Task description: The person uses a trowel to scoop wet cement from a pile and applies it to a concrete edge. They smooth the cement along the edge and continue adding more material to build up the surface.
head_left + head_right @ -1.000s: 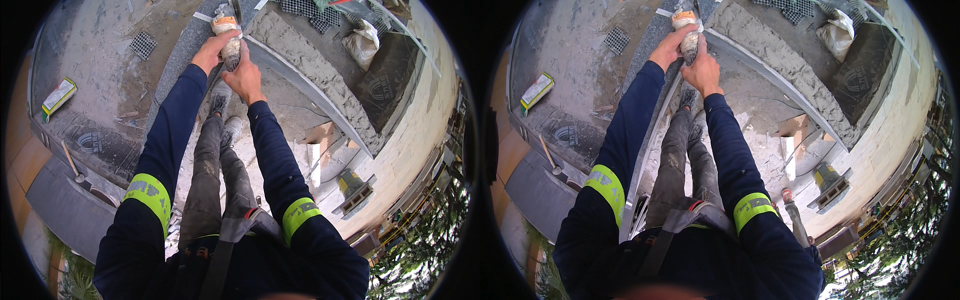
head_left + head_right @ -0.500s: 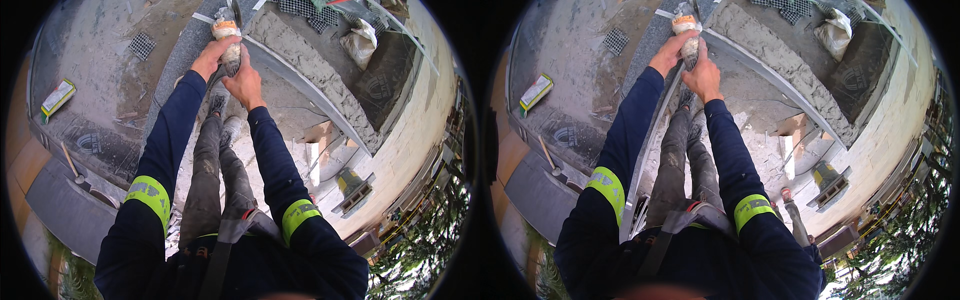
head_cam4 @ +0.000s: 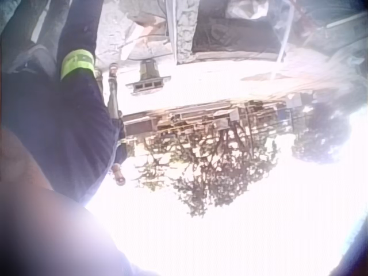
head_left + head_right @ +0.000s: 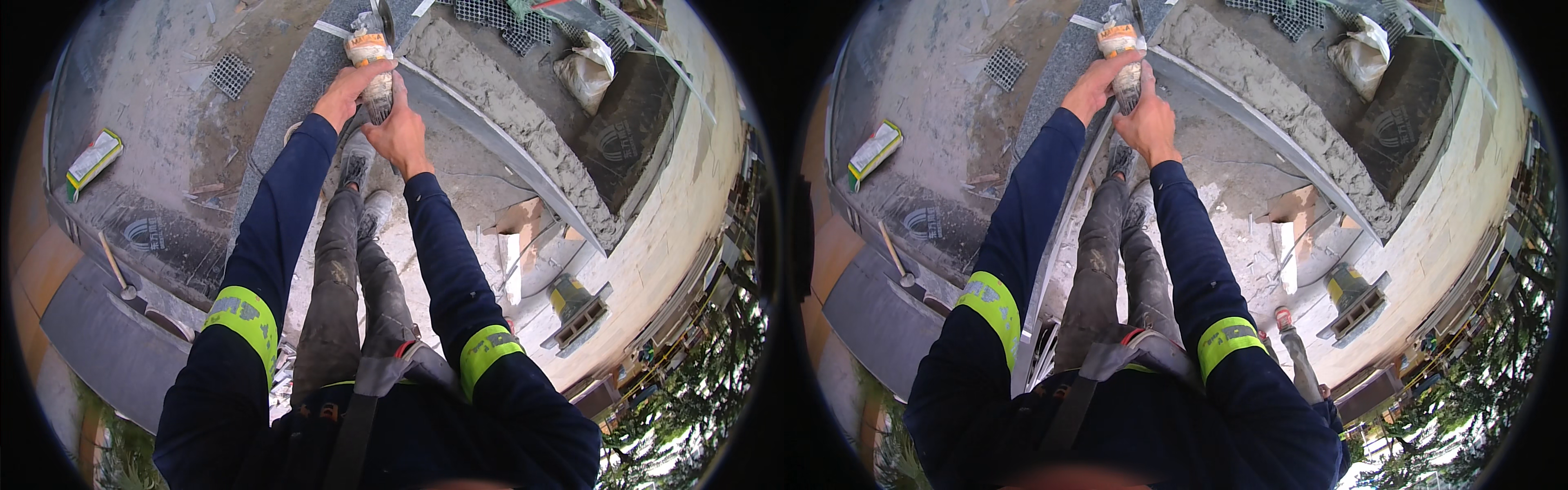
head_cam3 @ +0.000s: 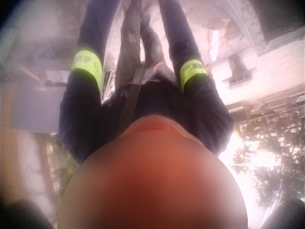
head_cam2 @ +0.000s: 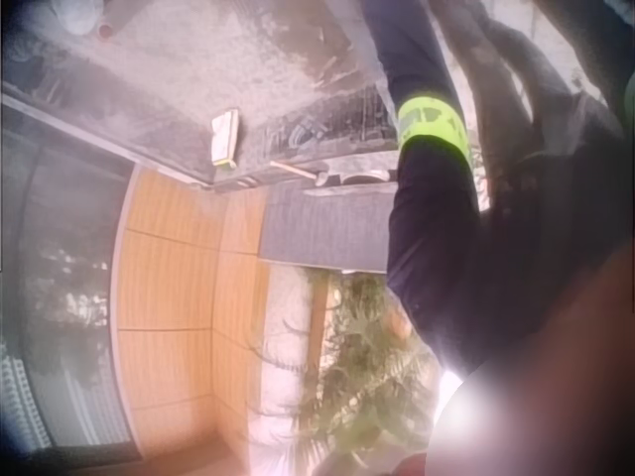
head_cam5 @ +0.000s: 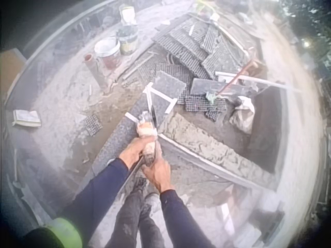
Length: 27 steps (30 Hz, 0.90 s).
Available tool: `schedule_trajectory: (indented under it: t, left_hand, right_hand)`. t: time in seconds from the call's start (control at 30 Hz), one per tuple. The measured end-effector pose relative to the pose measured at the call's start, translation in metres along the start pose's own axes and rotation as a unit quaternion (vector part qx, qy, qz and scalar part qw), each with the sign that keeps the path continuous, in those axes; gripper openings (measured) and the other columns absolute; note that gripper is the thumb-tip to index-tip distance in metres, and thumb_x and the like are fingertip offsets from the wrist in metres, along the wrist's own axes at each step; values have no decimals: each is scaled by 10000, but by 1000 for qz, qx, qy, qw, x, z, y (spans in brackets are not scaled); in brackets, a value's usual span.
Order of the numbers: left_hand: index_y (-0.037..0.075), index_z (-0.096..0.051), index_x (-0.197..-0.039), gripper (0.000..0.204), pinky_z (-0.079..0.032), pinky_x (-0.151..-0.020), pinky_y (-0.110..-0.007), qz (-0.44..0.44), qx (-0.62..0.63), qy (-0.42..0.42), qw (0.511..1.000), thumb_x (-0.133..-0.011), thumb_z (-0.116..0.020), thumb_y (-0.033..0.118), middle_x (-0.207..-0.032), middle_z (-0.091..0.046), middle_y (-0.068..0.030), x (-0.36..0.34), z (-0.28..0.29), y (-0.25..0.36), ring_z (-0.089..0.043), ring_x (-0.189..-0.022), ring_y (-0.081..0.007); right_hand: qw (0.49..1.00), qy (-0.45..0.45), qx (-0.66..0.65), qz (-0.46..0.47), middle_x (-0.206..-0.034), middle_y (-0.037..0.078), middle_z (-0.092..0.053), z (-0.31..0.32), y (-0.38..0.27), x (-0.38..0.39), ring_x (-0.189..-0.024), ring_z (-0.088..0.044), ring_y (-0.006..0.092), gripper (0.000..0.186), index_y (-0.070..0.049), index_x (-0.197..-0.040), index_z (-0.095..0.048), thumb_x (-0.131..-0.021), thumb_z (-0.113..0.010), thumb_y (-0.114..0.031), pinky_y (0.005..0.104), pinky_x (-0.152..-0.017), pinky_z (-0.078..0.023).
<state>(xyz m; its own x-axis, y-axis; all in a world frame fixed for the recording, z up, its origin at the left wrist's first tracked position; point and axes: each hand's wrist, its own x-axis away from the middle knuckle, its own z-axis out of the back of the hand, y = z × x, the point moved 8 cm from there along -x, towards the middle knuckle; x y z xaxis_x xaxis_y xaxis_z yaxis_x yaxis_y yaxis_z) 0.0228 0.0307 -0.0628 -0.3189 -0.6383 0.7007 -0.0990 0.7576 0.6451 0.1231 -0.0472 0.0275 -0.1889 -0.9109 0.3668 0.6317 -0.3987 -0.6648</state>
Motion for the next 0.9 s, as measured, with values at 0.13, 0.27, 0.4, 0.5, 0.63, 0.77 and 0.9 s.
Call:
schedule_trajectory:
  t: [0.13,0.27,0.4,0.5,0.63,0.77,0.9]
  left_hand:
    - [4,-646,-1203,546,-539,-810,-328,-9,-1,-4,1000,-827,-831,354,-1033,-699,-70,12,-6,-3,-691,-930,-175]
    - [6,-634,-1217,544,-542,-811,-325,-30,-7,-5,1000,-839,-823,348,-1032,-695,-65,16,-8,-2,-688,-932,-166]
    - [4,-646,-1210,560,-528,-826,-327,-23,-17,3,1000,-823,-828,366,-1047,-698,-68,16,-8,-3,-682,-952,-169]
    - [0,-671,-1190,560,-506,-843,-331,-15,-7,13,1000,-797,-840,360,-1070,-702,-79,13,-5,-5,-674,-967,-176]
    - [8,-668,-1201,558,-517,-818,-325,-8,2,2,1000,-798,-841,353,-1067,-702,-68,10,-7,-2,-679,-950,-171]
    - [32,-640,-1214,564,-551,-766,-333,-21,-8,-9,1000,-828,-825,398,-1011,-703,-50,1,-2,-2,-701,-881,-167]
    - [52,-639,-1218,551,-557,-767,-333,-1,2,-2,1000,-824,-832,385,-1006,-706,-46,-1,0,-3,-706,-876,-171]
  right_hand:
    - [999,-33,-8,-35,-1070,316,-707,4,3,10,-1006,-680,499,1057,-87,-1604,-222,-698,-753,-200,499,-924,-544]
    - [998,-41,-10,-46,-1092,320,-703,4,4,17,-1025,-678,501,1060,-77,-1604,-223,-698,-758,-210,488,-944,-541]
    - [998,-43,-5,-50,-1084,317,-705,3,6,16,-1024,-679,499,1066,-85,-1609,-209,-699,-751,-210,492,-944,-540]
    - [998,-46,-5,-49,-1082,317,-706,1,6,13,-1021,-677,503,1067,-100,-1610,-202,-698,-745,-205,498,-942,-539]
    - [998,-41,-6,-47,-1082,318,-705,-1,8,6,-1016,-674,509,1063,-117,-1608,-202,-694,-740,-201,506,-938,-538]
    - [999,-23,10,-24,-1028,292,-722,-4,7,2,-953,-694,483,1070,-101,-1616,-190,-699,-732,-192,514,-875,-556]
    - [999,-27,11,-29,-1050,298,-717,-5,6,-2,-981,-688,488,1071,-102,-1614,-199,-695,-740,-195,509,-901,-549]
